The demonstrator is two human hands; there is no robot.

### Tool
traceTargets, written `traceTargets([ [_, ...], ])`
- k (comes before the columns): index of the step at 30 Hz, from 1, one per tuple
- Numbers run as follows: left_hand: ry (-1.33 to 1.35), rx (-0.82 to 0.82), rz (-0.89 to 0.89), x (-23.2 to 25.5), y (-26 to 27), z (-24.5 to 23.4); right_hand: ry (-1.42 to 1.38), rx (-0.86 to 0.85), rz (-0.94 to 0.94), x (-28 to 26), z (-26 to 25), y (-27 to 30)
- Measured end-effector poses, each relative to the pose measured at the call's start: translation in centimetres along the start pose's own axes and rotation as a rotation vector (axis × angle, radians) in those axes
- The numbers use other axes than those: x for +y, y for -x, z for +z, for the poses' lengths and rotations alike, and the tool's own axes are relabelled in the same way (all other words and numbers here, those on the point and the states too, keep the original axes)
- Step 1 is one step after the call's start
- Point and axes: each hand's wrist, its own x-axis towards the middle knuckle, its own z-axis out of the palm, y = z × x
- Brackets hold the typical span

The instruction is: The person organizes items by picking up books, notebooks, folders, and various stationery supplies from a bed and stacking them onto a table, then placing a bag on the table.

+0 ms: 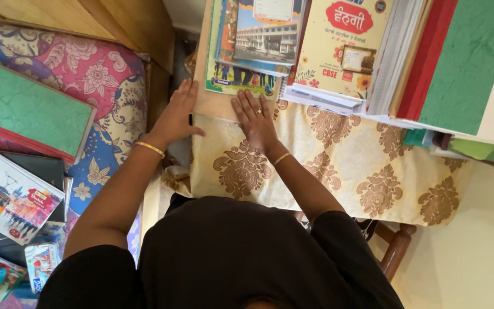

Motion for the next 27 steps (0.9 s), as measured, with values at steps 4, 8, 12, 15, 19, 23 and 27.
traceTargets([
  [4, -0.015, 0.159, -0.014, -1.0, -1.2, 0.8, 0.198, 0.058, -0.033, 0.0, -1.2, -0.5],
  [8, -0.297, 0.302, 0.068, -1.8, -5.6, 1.3, 0.353, 0.118, 0.022, 3.2, -1.5, -3.0],
  [12, -0.562, 0.198, 0.027, -1.0, -9.8, 1.1, 0.301, 0.267, -0.032, 5.7, -1.9, -4.9],
  [15, -0.311, 0.125, -0.149, -1.1, -9.8, 1.6, 0.348, 0.214, -0.029, 6.2, -1.9, -4.9],
  [19, -0.408, 0.271, -0.08, -0.6, -9.4, 2.7, 0.495, 0.222, -0.064, 5.0, -3.4, -5.2],
  [23, -0.245, 0.477, -0.074, 0.0, -4.5, 3.2, 0.239, 0.172, 0.128, -1.3, -5.5, -5.6],
  [27, -0.322, 0.492, -0.251, -3.9, 4.3, 2.3, 0.002, 0.26, -0.07, -8.7, -4.0, -7.3],
])
